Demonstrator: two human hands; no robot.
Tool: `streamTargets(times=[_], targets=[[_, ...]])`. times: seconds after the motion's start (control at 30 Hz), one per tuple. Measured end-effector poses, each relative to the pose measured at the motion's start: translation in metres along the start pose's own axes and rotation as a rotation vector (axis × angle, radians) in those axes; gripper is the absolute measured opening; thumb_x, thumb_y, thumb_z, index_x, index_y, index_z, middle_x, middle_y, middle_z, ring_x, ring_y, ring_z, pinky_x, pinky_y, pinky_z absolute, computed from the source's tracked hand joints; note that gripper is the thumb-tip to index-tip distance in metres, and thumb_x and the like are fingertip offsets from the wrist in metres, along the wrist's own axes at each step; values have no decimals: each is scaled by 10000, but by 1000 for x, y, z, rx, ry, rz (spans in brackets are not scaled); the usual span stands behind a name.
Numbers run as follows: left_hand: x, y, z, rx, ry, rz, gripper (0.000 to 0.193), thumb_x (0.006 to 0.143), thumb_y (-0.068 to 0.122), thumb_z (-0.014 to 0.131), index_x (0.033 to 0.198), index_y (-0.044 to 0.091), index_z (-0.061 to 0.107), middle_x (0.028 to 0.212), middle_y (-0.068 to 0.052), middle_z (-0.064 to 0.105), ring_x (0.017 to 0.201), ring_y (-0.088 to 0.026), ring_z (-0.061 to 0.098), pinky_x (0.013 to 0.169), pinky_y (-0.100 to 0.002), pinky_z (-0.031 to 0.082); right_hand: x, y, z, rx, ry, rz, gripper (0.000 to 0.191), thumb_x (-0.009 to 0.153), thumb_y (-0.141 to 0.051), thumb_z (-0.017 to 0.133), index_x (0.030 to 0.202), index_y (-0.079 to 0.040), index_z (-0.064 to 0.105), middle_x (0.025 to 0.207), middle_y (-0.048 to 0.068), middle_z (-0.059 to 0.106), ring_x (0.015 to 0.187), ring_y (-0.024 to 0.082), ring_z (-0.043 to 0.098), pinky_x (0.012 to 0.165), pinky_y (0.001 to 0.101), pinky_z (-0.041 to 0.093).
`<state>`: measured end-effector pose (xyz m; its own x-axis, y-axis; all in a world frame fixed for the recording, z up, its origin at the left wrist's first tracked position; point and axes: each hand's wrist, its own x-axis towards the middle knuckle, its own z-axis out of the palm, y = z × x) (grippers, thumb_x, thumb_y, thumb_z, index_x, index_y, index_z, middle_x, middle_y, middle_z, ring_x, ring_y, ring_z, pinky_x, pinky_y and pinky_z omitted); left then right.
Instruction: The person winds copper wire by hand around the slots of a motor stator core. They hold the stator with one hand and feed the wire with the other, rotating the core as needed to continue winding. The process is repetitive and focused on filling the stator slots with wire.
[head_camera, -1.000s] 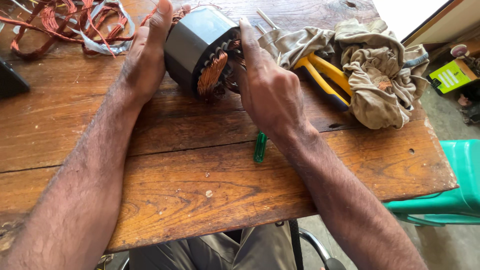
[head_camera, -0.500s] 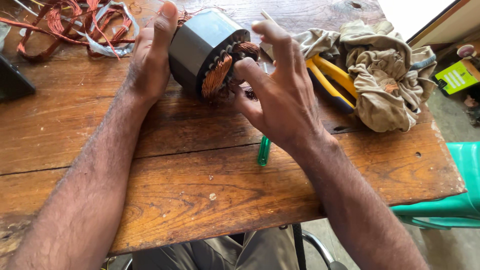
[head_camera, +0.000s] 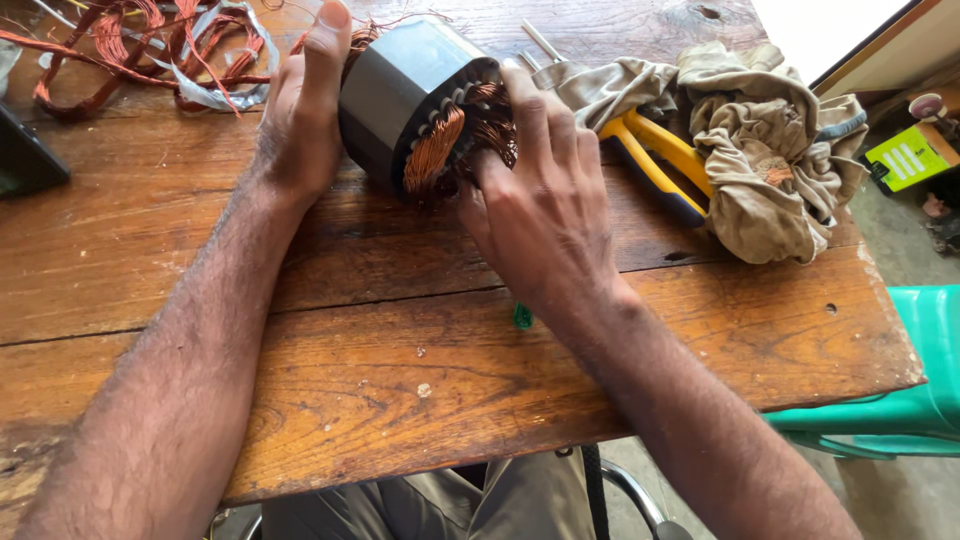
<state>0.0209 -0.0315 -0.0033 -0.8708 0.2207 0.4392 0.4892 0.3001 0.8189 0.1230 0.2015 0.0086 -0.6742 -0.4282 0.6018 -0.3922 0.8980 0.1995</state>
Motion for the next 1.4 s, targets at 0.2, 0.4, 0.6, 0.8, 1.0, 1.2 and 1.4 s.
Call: streamTargets(times=[0.2,0.4,0.6,0.8,1.0,1.2,1.4], targets=[[2,0,-5,-89,-47,250,980,1088,781,176,1242,-65,647,1119,-163,699,1144,-262,603,930,-421,475,2,-17,-6,-102,-52,95,207,938,-149,719,795,1,726,1414,294,493,1157,342,546,843,487,540],[-3,4,-21,-42,-40,-61,912,1025,781,205,860,52,729,829,-99,703,884,-200,671,777,-390,510,9,-31,-10,-101,-125,110,268,940,-226,747,795,0,732,1355,232,454,1158,338,508,820,472,525],[-7,1,-27,-44,-58,18,866,1034,753,178,786,74,655,757,-81,644,837,-200,661,767,-396,511,8,-34,-8,55,-132,122,255,943,-238,787,927,14,750,1409,252,408,1270,386,455,949,527,510],[-3,-6,-24,-53,-83,61,843,1039,755,166,760,81,589,727,-80,577,807,-196,629,767,-411,517,8,-32,-1,68,-78,94,248,919,-217,792,1002,13,750,1417,246,397,1310,393,438,1065,551,486],[-5,-3,-23,-87,-75,34,838,1046,764,192,802,95,634,755,-60,603,845,-185,648,770,-398,522,6,-32,-3,127,-72,119,252,959,-217,793,1055,13,755,1435,224,386,1320,373,434,1041,543,476],[-6,3,-24,-97,-62,52,823,1060,741,221,890,83,686,819,-71,662,888,-168,663,788,-364,518,8,-32,-3,106,-67,134,319,844,-257,831,961,30,760,1458,221,383,1325,370,430,1025,510,482],[-4,5,-20,-88,-52,3,823,1059,725,238,855,72,695,818,-85,675,861,-181,659,764,-367,505,5,-25,1,330,41,160,168,900,-124,791,1019,-7,773,1464,181,385,1333,344,427,1154,526,411]])
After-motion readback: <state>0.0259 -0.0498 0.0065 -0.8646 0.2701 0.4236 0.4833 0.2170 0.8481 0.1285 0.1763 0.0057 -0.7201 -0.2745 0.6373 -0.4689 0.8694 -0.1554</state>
